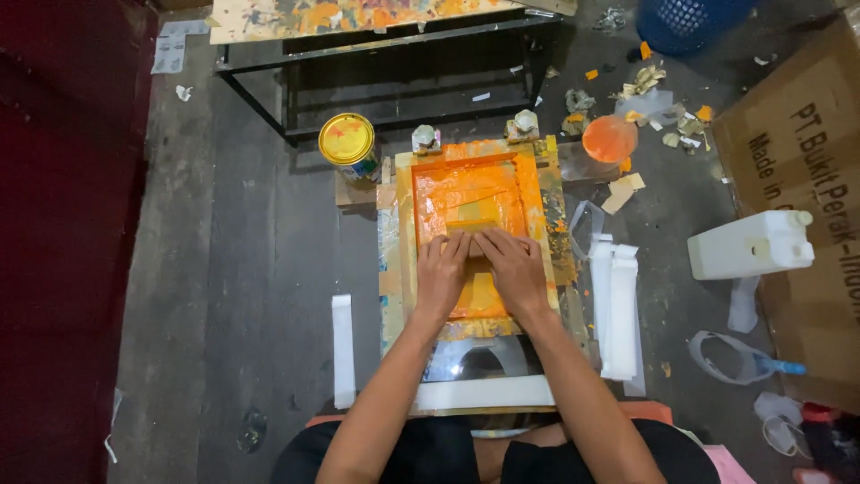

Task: Preparing a screen printing frame with tape and using a squeegee to spread orange ink across the mesh.

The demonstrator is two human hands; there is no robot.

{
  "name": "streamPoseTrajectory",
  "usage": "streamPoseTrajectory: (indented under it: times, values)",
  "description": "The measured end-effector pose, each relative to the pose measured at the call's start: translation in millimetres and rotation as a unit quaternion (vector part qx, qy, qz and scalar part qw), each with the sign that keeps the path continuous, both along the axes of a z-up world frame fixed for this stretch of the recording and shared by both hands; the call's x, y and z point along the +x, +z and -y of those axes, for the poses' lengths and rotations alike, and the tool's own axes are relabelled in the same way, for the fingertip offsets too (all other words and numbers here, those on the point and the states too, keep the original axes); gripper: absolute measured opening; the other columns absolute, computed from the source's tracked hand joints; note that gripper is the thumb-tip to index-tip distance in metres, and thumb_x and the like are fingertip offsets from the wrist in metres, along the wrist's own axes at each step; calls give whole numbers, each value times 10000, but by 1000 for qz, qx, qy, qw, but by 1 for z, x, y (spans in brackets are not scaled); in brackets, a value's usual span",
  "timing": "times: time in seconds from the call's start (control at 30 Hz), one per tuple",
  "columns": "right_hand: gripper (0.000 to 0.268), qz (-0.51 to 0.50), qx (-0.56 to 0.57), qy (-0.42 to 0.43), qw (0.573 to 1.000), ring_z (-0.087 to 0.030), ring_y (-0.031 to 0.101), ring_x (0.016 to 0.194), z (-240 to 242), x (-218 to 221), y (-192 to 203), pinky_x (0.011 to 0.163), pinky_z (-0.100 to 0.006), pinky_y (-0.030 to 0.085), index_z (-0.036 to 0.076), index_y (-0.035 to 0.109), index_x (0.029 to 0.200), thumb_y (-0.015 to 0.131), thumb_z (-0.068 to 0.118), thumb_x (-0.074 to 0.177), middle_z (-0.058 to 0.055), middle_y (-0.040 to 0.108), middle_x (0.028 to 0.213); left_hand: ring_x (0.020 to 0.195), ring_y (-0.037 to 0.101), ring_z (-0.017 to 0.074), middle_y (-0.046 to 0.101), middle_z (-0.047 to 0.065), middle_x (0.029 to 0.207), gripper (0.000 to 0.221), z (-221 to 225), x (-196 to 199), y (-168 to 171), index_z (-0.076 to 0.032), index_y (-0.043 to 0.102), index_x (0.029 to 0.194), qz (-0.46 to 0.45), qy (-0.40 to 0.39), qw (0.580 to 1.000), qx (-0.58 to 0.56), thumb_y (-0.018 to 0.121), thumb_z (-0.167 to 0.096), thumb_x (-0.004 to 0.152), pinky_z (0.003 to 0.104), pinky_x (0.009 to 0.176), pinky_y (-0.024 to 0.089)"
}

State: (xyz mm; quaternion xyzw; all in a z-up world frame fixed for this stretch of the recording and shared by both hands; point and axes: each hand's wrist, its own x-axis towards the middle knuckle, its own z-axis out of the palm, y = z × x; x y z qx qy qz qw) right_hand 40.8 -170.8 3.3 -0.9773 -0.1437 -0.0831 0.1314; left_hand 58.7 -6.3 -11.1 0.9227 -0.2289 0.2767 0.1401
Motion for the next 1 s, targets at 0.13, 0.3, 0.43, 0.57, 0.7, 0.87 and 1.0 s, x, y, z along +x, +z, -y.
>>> streamPoseTrajectory:
  times: [0.13,0.3,0.43,0.57,0.7,0.87,1.0]
  values:
    - [569,-7,9,-3,1000,-105,510,1390,1,-5,-5,1164,-420,335,248,595,1447,715,66,921,54,617,1407,1044,618,247,730,41,1142,266,-1,-8,8,-110,741,1210,-14,1,1000,-4,680,-91,952,351,802,462]
    - [576,-53,37,-7,998,-143,520,1394,3,-26,1,1158,-457,330,227,600,1441,724,54,906,23,627,1405,1031,598,236,710,-5,1106,275,-1,-31,11,-136,728,1197,-73,-3,997,4,666,-107,930,354,764,448]
    - [561,-89,16,-7,996,-106,495,1414,7,-49,9,1161,-415,286,269,580,1455,692,121,926,54,620,1407,1036,576,230,713,-28,1070,284,0,-56,20,-176,740,1177,-91,2,996,21,641,-106,920,345,775,449]
    - [497,-117,20,1,993,-142,527,1393,1,-75,36,1160,-422,291,226,605,1417,684,120,938,26,643,1388,991,561,226,705,-21,1014,246,-1,-76,8,-182,749,1107,-98,0,995,22,663,-109,889,354,744,432]
    - [505,-156,-7,-4,988,-90,507,1406,4,-90,27,1159,-394,276,317,591,1409,692,166,937,91,621,1408,961,569,204,714,-16,1007,239,-2,-95,-1,-190,765,1088,-108,4,994,21,667,-79,900,336,715,433]
    - [417,-96,11,-2,995,-126,588,1316,2,-114,23,1115,-386,319,273,648,1329,684,173,925,44,682,1298,973,601,246,723,20,964,206,-5,-108,0,-177,781,1044,-158,-5,987,37,728,-117,854,369,748,488]
    - [389,-114,16,-20,993,-117,592,1300,0,-127,25,1111,-384,305,283,645,1321,637,198,941,50,681,1300,954,621,259,726,7,930,228,-8,-111,-4,-208,786,1019,-174,-14,983,61,735,-169,799,384,740,512]
